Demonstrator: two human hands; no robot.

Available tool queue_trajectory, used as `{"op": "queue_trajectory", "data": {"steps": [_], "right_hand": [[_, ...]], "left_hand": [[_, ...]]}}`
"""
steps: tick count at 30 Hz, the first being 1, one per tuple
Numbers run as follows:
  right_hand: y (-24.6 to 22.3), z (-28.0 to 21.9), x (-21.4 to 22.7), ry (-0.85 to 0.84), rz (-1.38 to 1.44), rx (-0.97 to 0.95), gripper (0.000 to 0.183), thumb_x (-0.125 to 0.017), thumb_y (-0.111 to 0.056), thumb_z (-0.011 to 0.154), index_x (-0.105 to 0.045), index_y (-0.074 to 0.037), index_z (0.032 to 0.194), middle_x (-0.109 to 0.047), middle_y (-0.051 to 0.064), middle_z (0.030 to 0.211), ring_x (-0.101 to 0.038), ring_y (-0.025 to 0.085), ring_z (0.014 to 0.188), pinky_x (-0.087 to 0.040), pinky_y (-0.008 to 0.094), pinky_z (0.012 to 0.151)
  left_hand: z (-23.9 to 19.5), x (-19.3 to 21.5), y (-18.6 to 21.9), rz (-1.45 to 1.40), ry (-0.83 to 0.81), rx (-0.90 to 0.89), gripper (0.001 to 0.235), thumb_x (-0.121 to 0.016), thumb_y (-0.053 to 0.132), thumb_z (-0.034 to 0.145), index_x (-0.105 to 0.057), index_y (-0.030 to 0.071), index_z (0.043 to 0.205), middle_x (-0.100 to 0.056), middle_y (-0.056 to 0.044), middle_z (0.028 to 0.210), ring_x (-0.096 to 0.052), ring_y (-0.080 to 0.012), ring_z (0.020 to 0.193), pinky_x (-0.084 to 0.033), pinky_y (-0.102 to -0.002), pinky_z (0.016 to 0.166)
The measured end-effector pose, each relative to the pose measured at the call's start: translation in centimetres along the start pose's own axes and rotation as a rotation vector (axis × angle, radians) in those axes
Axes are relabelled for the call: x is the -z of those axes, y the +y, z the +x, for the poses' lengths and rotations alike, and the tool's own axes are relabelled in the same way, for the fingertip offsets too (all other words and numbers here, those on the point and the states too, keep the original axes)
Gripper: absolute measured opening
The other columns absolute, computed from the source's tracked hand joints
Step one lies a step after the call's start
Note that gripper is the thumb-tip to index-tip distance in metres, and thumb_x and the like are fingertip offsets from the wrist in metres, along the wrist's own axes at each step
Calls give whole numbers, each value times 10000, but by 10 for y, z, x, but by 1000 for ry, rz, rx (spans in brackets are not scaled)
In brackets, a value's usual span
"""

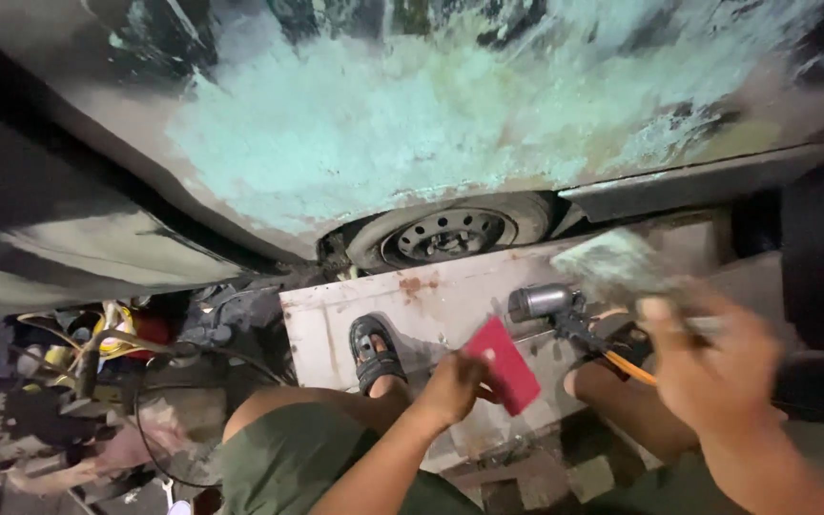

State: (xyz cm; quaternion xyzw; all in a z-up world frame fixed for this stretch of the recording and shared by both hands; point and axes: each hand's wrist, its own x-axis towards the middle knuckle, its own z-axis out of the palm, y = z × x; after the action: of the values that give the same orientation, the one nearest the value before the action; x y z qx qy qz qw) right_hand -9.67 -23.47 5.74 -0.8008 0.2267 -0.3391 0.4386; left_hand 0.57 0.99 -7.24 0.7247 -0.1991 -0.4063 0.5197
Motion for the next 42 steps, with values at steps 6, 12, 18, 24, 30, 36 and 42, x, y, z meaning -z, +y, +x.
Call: {"op": "queue_trajectory", "data": {"steps": [6, 12, 18, 24, 30, 36, 42], "right_hand": [[63, -22, -46, -495, -550, 810, 718, -679, 27, 769, -626, -374, 1362, -612, -61, 1464, -693, 266, 1174, -659, 364, 644], [258, -89, -56, -985, -763, 540, 701, -599, -171, 810, -500, -479, 1432, -671, 18, 1097, -646, 274, 1074, -535, 417, 964], [247, -90, -43, -761, -137, 62, 336, -613, -154, 936, -749, -171, 1242, -764, 44, 1257, -699, 211, 1213, -489, 332, 1053], [258, -72, -51, -954, -527, -153, 526, -574, -241, 969, -547, -351, 1482, -728, -7, 1349, -740, 172, 1176, -547, 312, 976], [270, -77, -49, -939, -375, -358, 504, -524, -401, 969, -593, -289, 1456, -824, -101, 1247, -822, 60, 1102, -650, 206, 856], [275, -82, -58, -823, -385, -213, 410, -612, -235, 944, -689, -237, 1346, -753, 7, 1324, -727, 218, 1191, -524, 332, 982], [279, -98, -69, -885, -258, -591, 281, -627, -321, 991, -784, -88, 1007, -809, 99, 884, -749, 222, 822, -550, 347, 781]], "left_hand": [[11, 6, -2, -592, 227, 39, 373, -530, 374, 1046, -628, 15, 1073, -663, -130, 962, -677, -288, 922, -616, -398, 742], [13, 69, 58, -797, 729, -25, 495, -402, 367, 1037, -543, 86, 1420, -682, -145, 1178, -667, -259, 1039, -601, -386, 886], [78, 143, 16, -1503, 1129, -149, 420, -475, 240, 1068, -506, -103, 1308, -609, -289, 1220, -613, -412, 1246, -548, -527, 1106], [88, 207, 98, -1179, 1106, -31, 376, -471, 288, 1046, -541, 59, 1336, -689, -48, 1190, -776, -304, 1043, -416, -255, 521], [4, 204, 201, -823, 1069, -151, 347, -514, 255, 1061, -533, -80, 1145, -619, -161, 916, -747, -296, 978, -650, -342, 953], [-48, 204, 180, 537, 1347, -819, 276, -400, 262, 1114, -502, 68, 946, -415, -32, 799, -330, -161, 674, -290, -355, 615], [0, 223, 104, 1486, 1389, -698, 673, -393, -202, 1039, -363, 127, 1625, -295, -123, 1686, -391, -393, 1537, -478, -501, 1222]]}}
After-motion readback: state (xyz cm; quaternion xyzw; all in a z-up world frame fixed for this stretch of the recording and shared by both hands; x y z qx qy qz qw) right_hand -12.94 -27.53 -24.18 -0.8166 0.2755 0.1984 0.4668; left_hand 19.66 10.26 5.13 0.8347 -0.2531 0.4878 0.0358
